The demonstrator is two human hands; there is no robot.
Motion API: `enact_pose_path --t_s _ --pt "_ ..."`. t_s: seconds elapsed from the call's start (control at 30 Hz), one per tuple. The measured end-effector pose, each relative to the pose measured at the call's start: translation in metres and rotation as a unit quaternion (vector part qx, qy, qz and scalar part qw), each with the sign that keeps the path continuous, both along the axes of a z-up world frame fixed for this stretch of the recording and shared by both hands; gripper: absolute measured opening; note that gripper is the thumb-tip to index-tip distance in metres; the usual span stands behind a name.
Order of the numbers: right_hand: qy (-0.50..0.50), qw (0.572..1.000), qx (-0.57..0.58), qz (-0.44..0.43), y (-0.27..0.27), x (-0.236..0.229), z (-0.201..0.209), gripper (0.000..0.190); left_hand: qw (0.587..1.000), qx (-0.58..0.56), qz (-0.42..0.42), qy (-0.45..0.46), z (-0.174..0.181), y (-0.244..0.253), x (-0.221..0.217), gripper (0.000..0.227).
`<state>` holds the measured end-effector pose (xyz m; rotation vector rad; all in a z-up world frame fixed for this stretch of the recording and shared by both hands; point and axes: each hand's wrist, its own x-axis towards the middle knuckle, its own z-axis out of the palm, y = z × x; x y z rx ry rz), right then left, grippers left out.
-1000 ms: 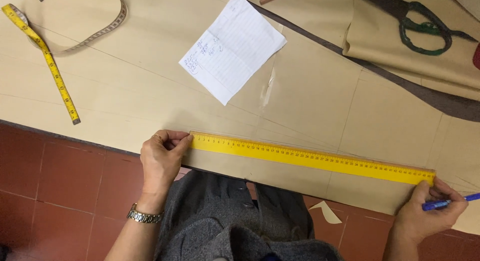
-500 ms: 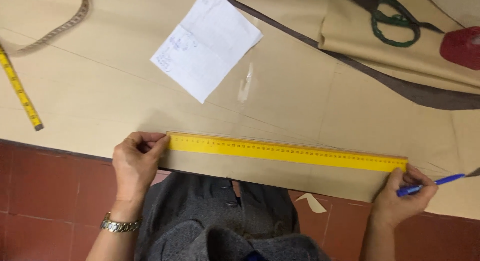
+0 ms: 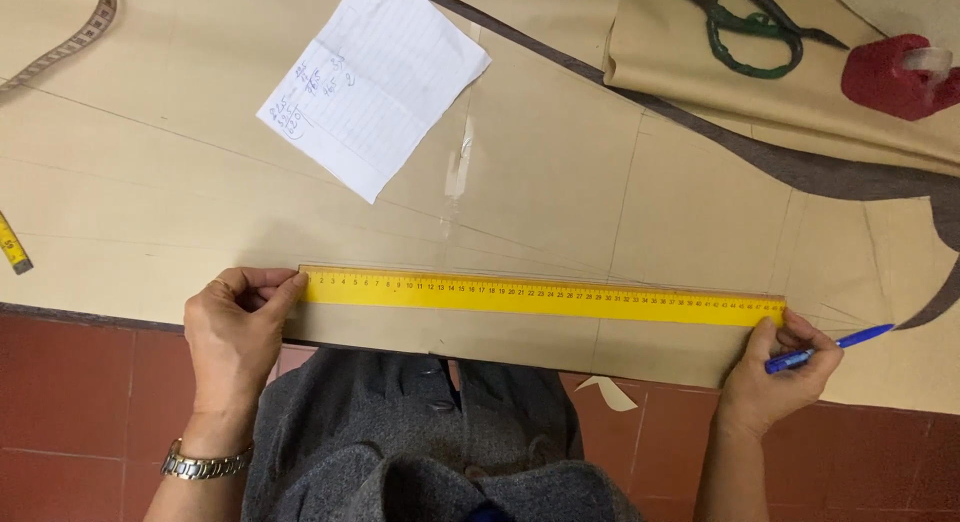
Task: The person uses a yellow ruler and a blue pen to measure and mark lines on a large piece of beige fabric laid out on a table. They align the ruler along the fabric and draw straight lines at various intervals.
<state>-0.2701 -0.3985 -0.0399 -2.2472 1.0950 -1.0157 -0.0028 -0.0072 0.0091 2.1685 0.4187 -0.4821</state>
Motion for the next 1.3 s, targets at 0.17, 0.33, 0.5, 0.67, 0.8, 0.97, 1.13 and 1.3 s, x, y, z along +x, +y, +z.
enact_pose_path --t_s 0.17,0.33,0.5,0.67,0.8,0.97,1.13,1.3 --pt "-0.012 1.0 0.017 -0.005 0.0 0.0 -0.002 0.02 1.0 -0.004 0.0 0.0 -0.001 0.0 0.0 0.011" --pt "-0.016 1.0 0.017 0.005 0.001 0.001 0.0 0.021 1.0 -0.002 -0.005 -0.006 -0.001 0.001 0.0 0.01" --pt "-0.002 1.0 0.008 0.012 0.0 -0.002 -0.001 0.022 1.0 -0.003 -0.003 -0.006 -0.005 0.002 0.0 0.011" --pt "-0.005 1.0 0.009 0.015 0.001 0.0 0.001 0.022 1.0 -0.008 0.008 0.002 0.0 -0.001 0.0 0.01" --pt "0.001 1.0 0.011 0.013 0.0 -0.001 0.0 0.024 1.0 -0.004 0.001 -0.012 -0.004 0.001 0.0 0.01" --pt "-0.001 1.0 -0.009 0.015 -0.001 -0.001 -0.001 0.02 1.0 0.001 -0.002 -0.011 -0.004 0.001 0.0 0.01" --pt "-0.011 1.0 0.005 0.01 0.001 0.002 0.001 0.021 1.0 0.001 0.002 -0.005 -0.001 0.0 0.0 0.009" --pt "-0.009 1.0 -0.002 0.003 -0.007 -0.006 -0.01 0.021 0.999 0.0 -0.014 -0.029 -0.01 0.005 -0.001 0.01"
